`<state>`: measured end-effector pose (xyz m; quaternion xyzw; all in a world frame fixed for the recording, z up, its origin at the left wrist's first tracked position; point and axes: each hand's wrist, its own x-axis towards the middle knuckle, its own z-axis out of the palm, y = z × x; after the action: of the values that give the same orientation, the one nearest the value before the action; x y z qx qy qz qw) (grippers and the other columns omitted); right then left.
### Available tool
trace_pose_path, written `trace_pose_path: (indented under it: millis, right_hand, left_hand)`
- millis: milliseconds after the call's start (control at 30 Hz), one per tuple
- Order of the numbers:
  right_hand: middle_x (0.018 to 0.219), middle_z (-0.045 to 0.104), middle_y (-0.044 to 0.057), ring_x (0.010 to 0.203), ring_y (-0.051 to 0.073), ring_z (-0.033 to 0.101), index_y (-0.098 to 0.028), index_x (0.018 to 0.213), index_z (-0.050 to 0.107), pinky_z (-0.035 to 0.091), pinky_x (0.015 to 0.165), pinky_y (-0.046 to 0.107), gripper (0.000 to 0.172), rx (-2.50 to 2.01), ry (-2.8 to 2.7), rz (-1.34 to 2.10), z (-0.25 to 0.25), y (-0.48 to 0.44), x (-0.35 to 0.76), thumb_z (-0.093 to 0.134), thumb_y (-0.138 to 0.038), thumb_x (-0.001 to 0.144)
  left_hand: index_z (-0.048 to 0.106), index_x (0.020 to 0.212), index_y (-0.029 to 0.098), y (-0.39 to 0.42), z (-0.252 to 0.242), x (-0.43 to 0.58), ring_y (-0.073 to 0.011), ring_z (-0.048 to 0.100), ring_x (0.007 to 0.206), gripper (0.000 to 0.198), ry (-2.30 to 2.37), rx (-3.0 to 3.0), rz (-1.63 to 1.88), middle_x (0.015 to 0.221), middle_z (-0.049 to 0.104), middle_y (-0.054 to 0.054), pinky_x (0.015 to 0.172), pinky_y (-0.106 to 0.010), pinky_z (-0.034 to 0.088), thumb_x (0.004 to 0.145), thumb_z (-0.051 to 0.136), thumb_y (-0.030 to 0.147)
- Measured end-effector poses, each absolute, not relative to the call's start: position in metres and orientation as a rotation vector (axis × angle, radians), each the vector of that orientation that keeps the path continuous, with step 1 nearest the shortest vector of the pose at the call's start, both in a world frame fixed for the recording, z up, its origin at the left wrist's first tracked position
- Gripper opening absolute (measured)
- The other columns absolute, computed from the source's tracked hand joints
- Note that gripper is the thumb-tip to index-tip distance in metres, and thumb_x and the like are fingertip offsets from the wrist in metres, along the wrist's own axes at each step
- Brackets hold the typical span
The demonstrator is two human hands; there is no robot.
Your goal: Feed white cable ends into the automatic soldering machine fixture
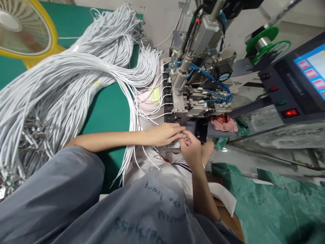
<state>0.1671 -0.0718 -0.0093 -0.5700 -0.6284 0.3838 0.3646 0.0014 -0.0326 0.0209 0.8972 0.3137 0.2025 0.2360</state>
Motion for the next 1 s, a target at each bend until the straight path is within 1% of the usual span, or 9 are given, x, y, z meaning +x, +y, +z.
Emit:
trace_pose_path:
  millis: [67,133,267,333,533,667,800,900,1000]
  right_hand:
    - [0.063,0.052,-0.004,0.058,0.011,0.050,-0.018,0.097,0.055,0.041,0.056,0.023,0.025,-1.381,-1.496,1.087,-0.008,-0.058,0.173,0.058,-0.023,0.073]
    - [0.065,0.054,-0.004,0.059,0.011,0.052,-0.018,0.098,0.052,0.043,0.055,0.022,0.031,-1.293,-1.362,1.182,-0.007,-0.048,0.173,0.063,-0.023,0.069]
    - [0.069,0.059,-0.001,0.055,0.010,0.053,-0.018,0.084,0.056,0.046,0.055,0.024,0.020,-1.210,-1.149,1.182,-0.006,-0.043,0.166,0.065,-0.030,0.070]
    - [0.069,0.060,0.001,0.056,0.011,0.055,-0.017,0.080,0.059,0.046,0.055,0.025,0.018,-1.193,-1.119,1.130,-0.006,-0.044,0.161,0.065,-0.032,0.072]
    - [0.080,0.062,0.005,0.076,0.016,0.060,-0.018,0.077,0.067,0.049,0.066,0.027,0.014,-1.158,-1.266,0.941,-0.004,-0.043,0.160,0.064,-0.032,0.075]
    - [0.075,0.063,0.005,0.071,0.015,0.058,-0.018,0.077,0.069,0.047,0.062,0.027,0.015,-1.167,-1.381,0.933,0.001,-0.040,0.170,0.061,-0.030,0.078]
    - [0.067,0.060,0.003,0.059,0.013,0.053,-0.016,0.072,0.069,0.042,0.054,0.025,0.017,-1.272,-1.484,1.022,0.006,-0.036,0.179,0.061,-0.031,0.075]
    - [0.061,0.057,0.001,0.055,0.012,0.049,-0.015,0.069,0.068,0.039,0.050,0.024,0.018,-1.300,-1.459,1.088,0.004,-0.032,0.179,0.062,-0.032,0.072]
    - [0.060,0.056,0.001,0.057,0.012,0.049,-0.015,0.067,0.067,0.039,0.053,0.025,0.019,-1.272,-1.331,1.100,-0.003,-0.032,0.171,0.063,-0.033,0.071]
  left_hand:
    - [0.048,0.124,0.010,-0.025,0.015,-0.001,-0.0169,0.057,0.093,0.035,0.884,2.389,0.569,0.106,0.058,-0.012,0.079,-0.028,0.046,0.094,0.041,0.025]
    - [0.055,0.116,0.011,-0.018,0.012,-0.002,-0.0164,0.058,0.089,0.029,0.891,2.353,0.593,0.099,0.059,-0.010,0.077,-0.028,0.046,0.091,0.044,0.020]
    - [0.064,0.097,0.012,-0.013,0.014,-0.003,-0.0134,0.057,0.080,0.021,0.890,2.264,0.709,0.088,0.060,-0.006,0.072,-0.025,0.045,0.090,0.045,0.014]
    - [0.065,0.096,0.012,-0.014,0.016,-0.003,-0.0132,0.057,0.081,0.020,0.892,2.235,0.788,0.089,0.060,-0.007,0.073,-0.025,0.045,0.090,0.046,0.015]
    - [0.065,0.100,0.013,-0.014,0.017,-0.002,-0.0122,0.056,0.075,0.022,0.856,2.198,0.898,0.082,0.061,-0.006,0.068,-0.023,0.044,0.090,0.047,0.019]
    - [0.064,0.103,0.013,-0.012,0.017,-0.005,-0.0127,0.055,0.075,0.026,0.811,2.256,0.831,0.082,0.059,-0.006,0.068,-0.024,0.044,0.089,0.043,0.013]
    - [0.063,0.104,0.013,-0.012,0.015,-0.008,-0.0133,0.053,0.074,0.034,0.815,2.409,0.666,0.083,0.056,-0.006,0.066,-0.023,0.043,0.083,0.038,0.005]
    - [0.063,0.101,0.012,-0.013,0.010,-0.006,-0.0129,0.052,0.073,0.031,0.843,2.431,0.658,0.082,0.055,-0.006,0.065,-0.022,0.042,0.084,0.038,0.007]
    - [0.064,0.098,0.013,-0.015,0.006,-0.002,-0.0121,0.052,0.071,0.024,0.902,2.380,0.762,0.079,0.055,-0.005,0.063,-0.022,0.042,0.089,0.041,0.014]
